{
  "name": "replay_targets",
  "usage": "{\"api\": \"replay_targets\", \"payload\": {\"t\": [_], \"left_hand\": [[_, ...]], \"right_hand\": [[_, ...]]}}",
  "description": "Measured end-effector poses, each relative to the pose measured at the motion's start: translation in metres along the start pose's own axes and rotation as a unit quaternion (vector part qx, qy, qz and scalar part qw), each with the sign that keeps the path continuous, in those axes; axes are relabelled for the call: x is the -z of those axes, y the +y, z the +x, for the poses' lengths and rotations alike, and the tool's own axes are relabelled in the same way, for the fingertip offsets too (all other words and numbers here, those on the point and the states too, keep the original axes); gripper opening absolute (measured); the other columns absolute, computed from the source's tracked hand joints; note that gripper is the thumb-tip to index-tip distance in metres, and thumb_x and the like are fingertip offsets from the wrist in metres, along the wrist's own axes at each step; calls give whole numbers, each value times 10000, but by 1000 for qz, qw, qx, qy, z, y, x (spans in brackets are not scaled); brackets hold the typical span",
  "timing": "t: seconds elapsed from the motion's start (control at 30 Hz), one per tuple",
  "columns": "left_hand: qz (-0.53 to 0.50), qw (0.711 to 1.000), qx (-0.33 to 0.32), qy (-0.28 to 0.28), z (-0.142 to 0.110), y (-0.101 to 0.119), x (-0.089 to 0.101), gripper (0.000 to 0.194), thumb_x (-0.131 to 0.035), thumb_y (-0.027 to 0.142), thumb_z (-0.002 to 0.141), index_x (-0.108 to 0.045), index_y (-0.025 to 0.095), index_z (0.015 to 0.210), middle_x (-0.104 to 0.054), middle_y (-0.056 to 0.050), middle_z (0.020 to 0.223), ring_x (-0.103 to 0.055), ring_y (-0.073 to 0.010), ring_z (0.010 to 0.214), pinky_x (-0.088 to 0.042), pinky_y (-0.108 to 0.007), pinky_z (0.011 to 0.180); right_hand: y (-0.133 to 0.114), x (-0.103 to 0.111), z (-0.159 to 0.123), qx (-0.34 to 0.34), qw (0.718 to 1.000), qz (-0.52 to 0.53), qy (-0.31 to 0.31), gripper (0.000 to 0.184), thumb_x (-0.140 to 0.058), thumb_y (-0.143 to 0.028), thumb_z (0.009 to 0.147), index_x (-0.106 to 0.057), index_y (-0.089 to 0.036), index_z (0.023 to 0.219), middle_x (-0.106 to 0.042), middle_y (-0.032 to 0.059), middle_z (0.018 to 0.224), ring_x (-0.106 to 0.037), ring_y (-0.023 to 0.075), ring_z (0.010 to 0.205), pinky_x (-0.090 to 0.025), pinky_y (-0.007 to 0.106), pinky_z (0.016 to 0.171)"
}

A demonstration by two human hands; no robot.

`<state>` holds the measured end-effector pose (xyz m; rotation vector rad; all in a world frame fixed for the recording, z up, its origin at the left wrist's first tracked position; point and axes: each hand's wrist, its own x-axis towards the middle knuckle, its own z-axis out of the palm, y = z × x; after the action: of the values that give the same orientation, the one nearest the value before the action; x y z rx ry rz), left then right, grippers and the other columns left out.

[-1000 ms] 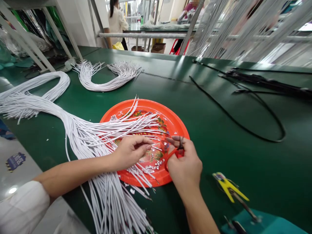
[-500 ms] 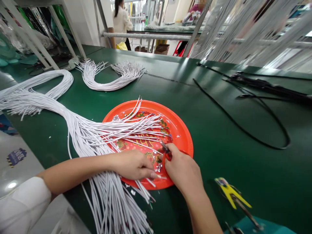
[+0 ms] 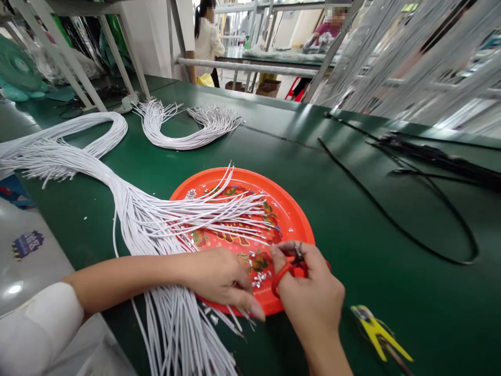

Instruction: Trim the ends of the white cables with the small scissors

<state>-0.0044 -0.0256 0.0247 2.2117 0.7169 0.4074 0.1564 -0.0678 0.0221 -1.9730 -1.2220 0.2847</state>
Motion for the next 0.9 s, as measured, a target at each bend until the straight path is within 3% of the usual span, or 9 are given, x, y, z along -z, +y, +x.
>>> {"api": "replay_targets", "payload": {"t": [0.07, 0.1, 0.17, 0.2, 0.3, 0.37, 0.5, 0.63, 0.9], "left_hand": [[65, 997, -13, 42, 1, 1, 0, 400, -499, 466, 799, -612, 166, 560, -577, -31, 556, -543, -141, 547, -413, -245, 548], [94, 991, -12, 98, 2, 1, 1, 395, -439, 420, 843, -619, 156, 612, -596, -51, 604, -560, -158, 602, -430, -265, 588], [108, 970, -21, 218, 3, 0, 1, 312, -404, 331, 865, -631, 134, 780, -640, -97, 778, -582, -195, 778, -457, -312, 706], [94, 963, -42, 248, 4, 0, 1, 270, -407, 290, 860, -622, 127, 866, -644, -114, 872, -575, -202, 862, -457, -329, 763], [12, 972, -83, 219, 5, -2, 0, 242, -405, 191, 847, -614, 132, 953, -657, -102, 940, -583, -171, 887, -467, -310, 799], [-56, 979, -51, 190, 6, -3, -1, 229, -426, 180, 841, -643, 138, 902, -679, -71, 846, -602, -140, 773, -480, -269, 742], [-160, 968, 41, 191, 8, -1, 0, 197, -506, 219, 810, -673, 144, 883, -691, -43, 798, -606, -115, 686, -478, -222, 660], [-178, 964, 78, 178, 8, 1, 1, 199, -524, 249, 798, -683, 160, 879, -691, -27, 765, -602, -111, 653, -472, -215, 623], [-171, 965, 76, 183, 8, -1, -2, 159, -548, 221, 763, -679, 149, 816, -680, -23, 732, -586, -102, 633, -459, -205, 604]], "right_hand": [[-4, 2, -4, 8, 1000, 15, 11, 265, -604, -472, 643, -596, -226, 742, -645, 22, 715, -593, 192, 659, -438, 292, 614], [-6, 2, -6, 16, 1000, 21, 16, 257, -609, -465, 650, -594, -225, 741, -643, 19, 712, -590, 184, 651, -440, 286, 611], [-8, 4, -10, 39, 998, 40, 19, 243, -621, -450, 660, -592, -221, 738, -635, 14, 699, -581, 166, 621, -442, 273, 598], [-8, 4, -12, 51, 997, 58, 16, 243, -632, -443, 658, -591, -218, 740, -633, 13, 698, -578, 160, 613, -446, 269, 595], [-7, 3, -15, 61, 991, 117, 5, 257, -668, -415, 646, -589, -203, 766, -629, 17, 721, -584, 156, 634, -464, 267, 616], [-6, 1, -16, 38, 987, 153, 4, 260, -685, -392, 646, -584, -198, 785, -620, 11, 733, -586, 150, 651, -477, 266, 626], [-7, -3, -14, -40, 967, 253, -4, 264, -699, -361, 654, -563, -196, 808, -599, -14, 720, -587, 125, 615, -498, 263, 610], [-9, -6, -15, -34, 954, 297, -14, 254, -711, -318, 651, -560, -200, 819, -633, -6, 749, -623, 143, 677, -520, 283, 650], [-12, -10, -19, -31, 964, 263, 11, 274, -732, -318, 622, -554, -201, 795, -636, -3, 750, -626, 156, 696, -514, 304, 692]]}}
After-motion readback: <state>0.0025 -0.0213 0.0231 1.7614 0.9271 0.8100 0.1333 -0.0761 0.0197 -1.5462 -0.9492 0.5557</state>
